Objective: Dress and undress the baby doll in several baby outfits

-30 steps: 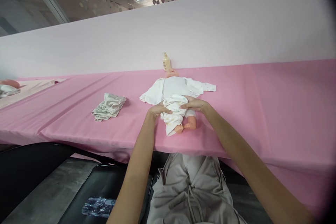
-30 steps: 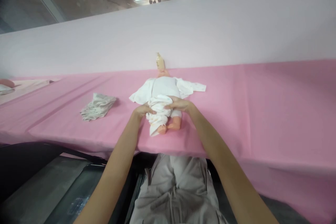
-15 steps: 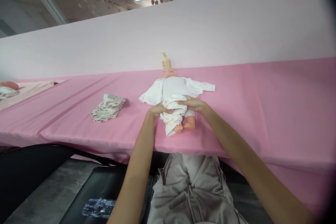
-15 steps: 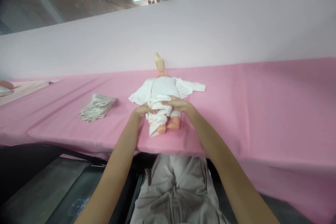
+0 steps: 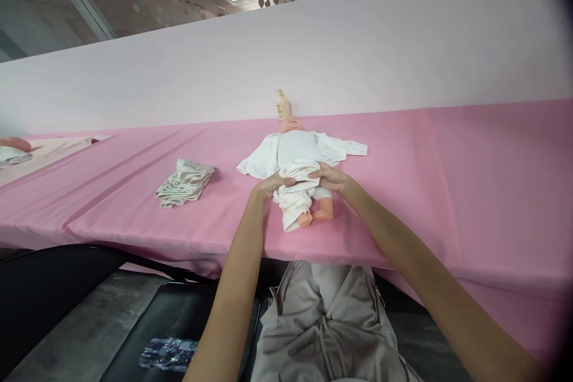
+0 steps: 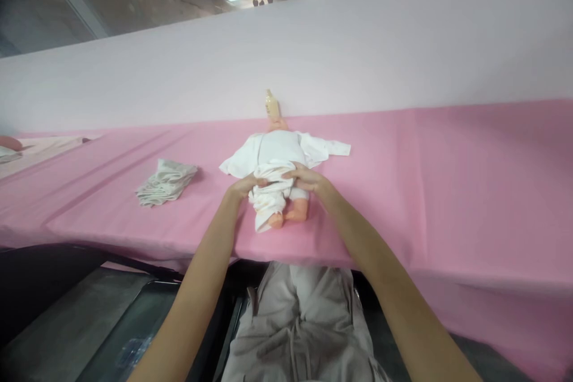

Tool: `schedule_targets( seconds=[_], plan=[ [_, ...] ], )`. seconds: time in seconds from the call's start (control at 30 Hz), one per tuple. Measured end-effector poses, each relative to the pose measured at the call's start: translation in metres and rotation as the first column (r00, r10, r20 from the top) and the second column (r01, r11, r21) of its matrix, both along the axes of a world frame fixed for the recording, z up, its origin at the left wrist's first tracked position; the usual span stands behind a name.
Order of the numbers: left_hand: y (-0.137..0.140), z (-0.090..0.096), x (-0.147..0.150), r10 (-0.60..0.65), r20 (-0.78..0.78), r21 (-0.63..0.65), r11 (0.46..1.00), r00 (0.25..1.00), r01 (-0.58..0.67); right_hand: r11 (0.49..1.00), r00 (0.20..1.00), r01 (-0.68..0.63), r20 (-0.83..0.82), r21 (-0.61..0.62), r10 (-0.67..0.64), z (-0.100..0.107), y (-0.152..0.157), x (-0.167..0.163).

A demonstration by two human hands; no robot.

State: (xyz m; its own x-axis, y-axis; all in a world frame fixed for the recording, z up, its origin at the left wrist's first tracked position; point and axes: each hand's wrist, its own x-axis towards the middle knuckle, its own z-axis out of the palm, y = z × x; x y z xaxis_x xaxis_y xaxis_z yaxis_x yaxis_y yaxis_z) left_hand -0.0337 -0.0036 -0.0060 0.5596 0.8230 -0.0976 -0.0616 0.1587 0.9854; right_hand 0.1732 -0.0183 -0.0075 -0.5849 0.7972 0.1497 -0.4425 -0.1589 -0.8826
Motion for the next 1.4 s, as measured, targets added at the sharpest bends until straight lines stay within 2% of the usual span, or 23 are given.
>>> schedule_targets(
  seconds=[0.17, 0.37, 0.47, 0.57, 0.9, 1.2, 1.4],
  plan=[
    [0.002, 0.0, -0.001, -0.071, -0.012, 0.02, 0.997, 0.997, 0.072, 1.0, 0.999, 0.022, 0.027, -0.016, -0.022, 0.002, -0.001, -0.001],
    [0.004, -0.004, -0.003, -0.091, -0.003, 0.039, 0.995, 0.996, 0.091, 1.0, 0.983, 0.004, 0.186, 0.004, -0.005, 0.01, -0.002, 0.0],
    [0.003, -0.004, -0.004, -0.096, 0.015, 0.055, 0.994, 0.995, 0.095, 0.999, 0.972, -0.046, 0.233, 0.023, 0.039, 0.011, -0.001, 0.001],
    [0.0, -0.001, -0.005, -0.114, -0.007, 0.078, 0.99, 0.993, 0.115, 0.991, 0.967, -0.12, 0.232, 0.054, 0.104, 0.011, -0.001, 0.003],
    [-0.005, 0.006, -0.004, -0.198, -0.038, 0.141, 0.969, 0.98, 0.201, 0.981, 0.975, -0.192, 0.123, 0.042, 0.185, 0.007, 0.002, 0.007],
    [-0.007, 0.009, -0.003, -0.227, -0.024, 0.137, 0.964, 0.974, 0.228, 0.998, 0.983, -0.059, 0.173, 0.0, 0.058, 0.011, -0.004, 0.0],
    [-0.003, 0.005, -0.001, -0.16, -0.029, 0.063, 0.985, 0.987, 0.162, 0.999, 0.977, 0.032, 0.211, -0.021, -0.027, 0.01, -0.004, -0.003]
  ],
)
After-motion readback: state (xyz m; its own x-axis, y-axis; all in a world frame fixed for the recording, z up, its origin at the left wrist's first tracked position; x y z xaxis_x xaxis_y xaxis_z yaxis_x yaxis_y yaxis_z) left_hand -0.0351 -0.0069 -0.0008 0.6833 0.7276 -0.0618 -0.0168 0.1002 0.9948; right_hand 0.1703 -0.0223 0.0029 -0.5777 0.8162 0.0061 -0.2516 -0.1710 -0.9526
